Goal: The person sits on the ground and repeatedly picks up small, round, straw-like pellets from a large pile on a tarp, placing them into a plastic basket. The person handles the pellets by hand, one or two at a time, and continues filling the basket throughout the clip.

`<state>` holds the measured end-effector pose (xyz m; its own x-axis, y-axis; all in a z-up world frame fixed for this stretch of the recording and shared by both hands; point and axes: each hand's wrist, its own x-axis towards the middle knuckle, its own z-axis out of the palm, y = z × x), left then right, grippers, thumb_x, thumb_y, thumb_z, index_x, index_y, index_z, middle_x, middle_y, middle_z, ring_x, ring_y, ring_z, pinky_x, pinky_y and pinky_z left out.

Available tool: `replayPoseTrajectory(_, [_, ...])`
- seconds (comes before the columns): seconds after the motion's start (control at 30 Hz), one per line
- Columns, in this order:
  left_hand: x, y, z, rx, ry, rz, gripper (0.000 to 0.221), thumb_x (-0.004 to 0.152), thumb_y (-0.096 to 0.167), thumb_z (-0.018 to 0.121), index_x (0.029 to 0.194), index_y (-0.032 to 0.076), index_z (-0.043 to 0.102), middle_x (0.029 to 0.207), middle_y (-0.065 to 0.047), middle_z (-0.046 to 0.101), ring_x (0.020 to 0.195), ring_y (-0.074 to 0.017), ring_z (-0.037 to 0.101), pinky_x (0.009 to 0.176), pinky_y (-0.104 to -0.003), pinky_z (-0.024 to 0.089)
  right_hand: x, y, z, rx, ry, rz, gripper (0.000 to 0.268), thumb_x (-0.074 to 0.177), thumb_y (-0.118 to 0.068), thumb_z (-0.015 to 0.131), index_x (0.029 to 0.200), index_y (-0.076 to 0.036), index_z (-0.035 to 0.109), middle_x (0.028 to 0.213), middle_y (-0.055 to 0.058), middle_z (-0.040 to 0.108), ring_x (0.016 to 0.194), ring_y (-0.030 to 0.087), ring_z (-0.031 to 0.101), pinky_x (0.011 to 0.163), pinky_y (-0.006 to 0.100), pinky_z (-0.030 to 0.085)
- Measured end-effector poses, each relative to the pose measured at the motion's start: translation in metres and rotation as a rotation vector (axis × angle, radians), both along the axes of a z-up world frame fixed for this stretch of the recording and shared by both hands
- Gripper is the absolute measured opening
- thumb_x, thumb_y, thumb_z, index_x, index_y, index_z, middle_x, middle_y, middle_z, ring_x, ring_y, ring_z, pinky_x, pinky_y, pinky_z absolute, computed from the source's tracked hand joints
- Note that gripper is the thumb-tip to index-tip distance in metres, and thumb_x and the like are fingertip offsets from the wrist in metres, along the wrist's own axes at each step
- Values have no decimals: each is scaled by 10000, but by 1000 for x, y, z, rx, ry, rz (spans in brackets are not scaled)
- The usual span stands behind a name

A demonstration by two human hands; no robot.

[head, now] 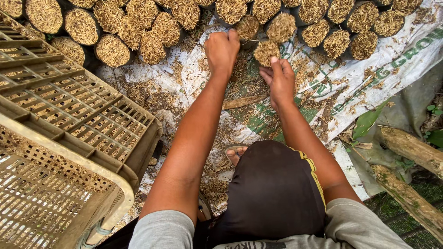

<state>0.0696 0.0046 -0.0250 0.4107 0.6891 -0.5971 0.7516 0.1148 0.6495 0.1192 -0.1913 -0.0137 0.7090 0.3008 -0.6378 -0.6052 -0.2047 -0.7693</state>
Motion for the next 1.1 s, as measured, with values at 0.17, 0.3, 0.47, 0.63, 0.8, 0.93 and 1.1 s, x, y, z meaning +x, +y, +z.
replayPoseTrajectory(0.17, [-5,-14,-1,262,-80,-127,441,1017,320,536,736,36,722,546,-129,651,439,-252,648,470,-436,510,3,17,-3,13,-32,-11,274,1035,-319,597,879,-111,510,946,98,631,1024,278,717,1007,434,634])
replayPoseTrajectory(0.3, [-16,-21,-9,266,-171,-66,406,1016,372,551,886,37,738,613,-141,699,481,-257,662,501,-445,512,9,23,1,-12,-15,2,282,1032,-351,581,895,-113,517,972,88,623,1024,268,725,989,413,643])
replayPoseTrajectory(0.47, [-22,-8,-18,-55,-138,-36,471,1044,442,610,908,14,750,792,-157,743,564,-263,629,508,-425,507,-7,8,15,-282,-150,156,411,1127,-476,446,988,-113,579,967,133,610,901,287,628,814,419,570])
replayPoseTrajectory(0.63, [-51,2,-9,-449,-417,489,346,1026,327,481,1036,54,693,791,-20,710,630,-114,662,553,-259,543,-52,15,13,-385,-868,816,317,1076,-373,589,1259,-116,615,1342,141,542,1276,329,560,1095,509,498])
replayPoseTrajectory(0.8, [-108,-21,13,-178,-621,646,384,1121,324,433,1027,27,657,781,-14,622,652,-78,560,543,-214,460,-52,65,-8,-359,-1332,1096,598,969,-415,688,1460,-108,542,1506,190,421,1329,380,450,1067,546,401])
replayPoseTrajectory(0.93, [-152,-55,20,-320,-538,594,350,1100,316,445,1015,46,650,782,9,608,635,-66,525,525,-212,404,-51,75,-19,-351,-1337,1175,349,1026,-376,664,1289,-160,582,1299,125,482,1210,330,508,999,519,460])
replayPoseTrajectory(1.1, [-185,-83,18,-421,-528,546,307,1089,288,493,1032,56,686,816,-1,631,680,-76,552,598,-230,460,-40,75,-23,-281,-1246,1268,303,1102,-395,632,1104,-100,561,1062,102,532,947,275,573,821,438,544])
